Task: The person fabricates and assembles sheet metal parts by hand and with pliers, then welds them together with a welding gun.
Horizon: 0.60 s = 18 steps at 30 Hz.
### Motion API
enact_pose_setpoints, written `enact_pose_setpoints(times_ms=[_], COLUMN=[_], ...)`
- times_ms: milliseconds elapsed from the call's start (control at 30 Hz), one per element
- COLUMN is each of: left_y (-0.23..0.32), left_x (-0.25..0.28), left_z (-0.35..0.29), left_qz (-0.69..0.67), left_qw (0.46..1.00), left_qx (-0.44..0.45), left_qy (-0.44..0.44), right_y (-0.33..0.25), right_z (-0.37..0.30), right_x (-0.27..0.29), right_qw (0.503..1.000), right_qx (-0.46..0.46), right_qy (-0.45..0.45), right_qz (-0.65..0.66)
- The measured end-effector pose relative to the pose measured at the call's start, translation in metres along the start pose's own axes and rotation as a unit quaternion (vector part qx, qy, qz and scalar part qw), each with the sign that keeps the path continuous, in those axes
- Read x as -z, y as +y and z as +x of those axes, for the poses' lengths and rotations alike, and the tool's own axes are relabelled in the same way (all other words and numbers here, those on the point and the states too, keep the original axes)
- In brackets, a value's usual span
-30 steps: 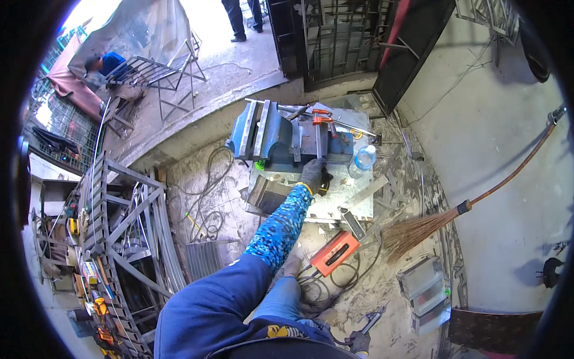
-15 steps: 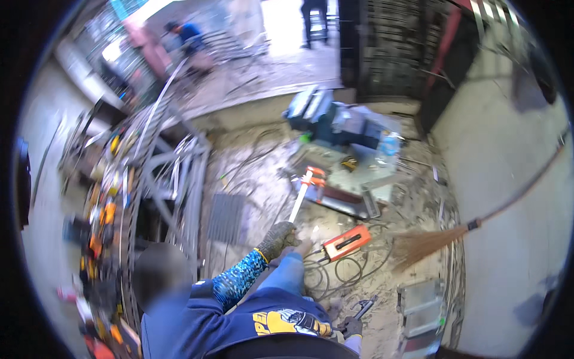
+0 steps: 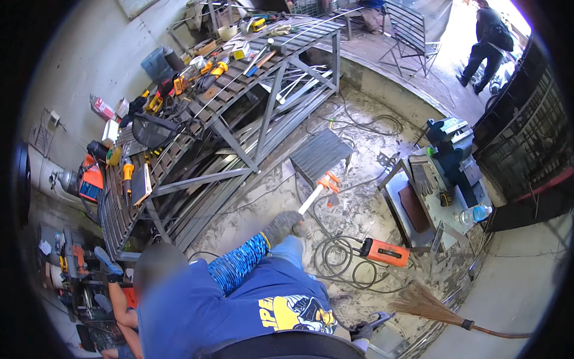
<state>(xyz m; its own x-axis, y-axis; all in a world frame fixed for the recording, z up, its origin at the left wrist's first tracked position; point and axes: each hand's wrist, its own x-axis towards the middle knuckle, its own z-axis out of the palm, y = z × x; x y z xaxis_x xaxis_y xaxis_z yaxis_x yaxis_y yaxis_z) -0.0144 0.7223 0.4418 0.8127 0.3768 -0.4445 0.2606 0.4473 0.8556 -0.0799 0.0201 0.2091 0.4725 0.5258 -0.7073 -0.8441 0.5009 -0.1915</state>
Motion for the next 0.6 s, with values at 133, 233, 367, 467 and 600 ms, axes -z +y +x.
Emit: enact_pose_setpoints(times_ms=[133, 233, 367, 467, 600], left_y=[0.026, 0.101, 0.181, 0.241, 0.309], left_x=[0.067, 0.104, 0.184, 0.258, 0.346], left_z=[0.028, 0.038, 0.075, 0.105, 0.161], left_qz=[0.007, -0.139, -0.115, 0.046, 0.068], left_qw=[0.991, 0.983, 0.971, 0.951, 0.951], left_qx=[-0.123, -0.092, -0.184, -0.277, -0.252], left_qy=[0.049, 0.077, 0.102, 0.125, 0.163], right_y=[0.039, 0.05, 0.093, 0.13, 0.149], right_z=[0.093, 0.081, 0.126, 0.18, 0.182], right_x=[-0.201, -0.287, -0.267, -0.207, -0.296], right_qw=[0.902, 0.885, 0.878, 0.899, 0.884], right_qx=[0.089, 0.136, 0.06, -0.01, -0.073], right_qy=[0.4, 0.371, 0.369, 0.342, 0.343], right_qz=[-0.139, -0.246, -0.3, -0.274, -0.31])
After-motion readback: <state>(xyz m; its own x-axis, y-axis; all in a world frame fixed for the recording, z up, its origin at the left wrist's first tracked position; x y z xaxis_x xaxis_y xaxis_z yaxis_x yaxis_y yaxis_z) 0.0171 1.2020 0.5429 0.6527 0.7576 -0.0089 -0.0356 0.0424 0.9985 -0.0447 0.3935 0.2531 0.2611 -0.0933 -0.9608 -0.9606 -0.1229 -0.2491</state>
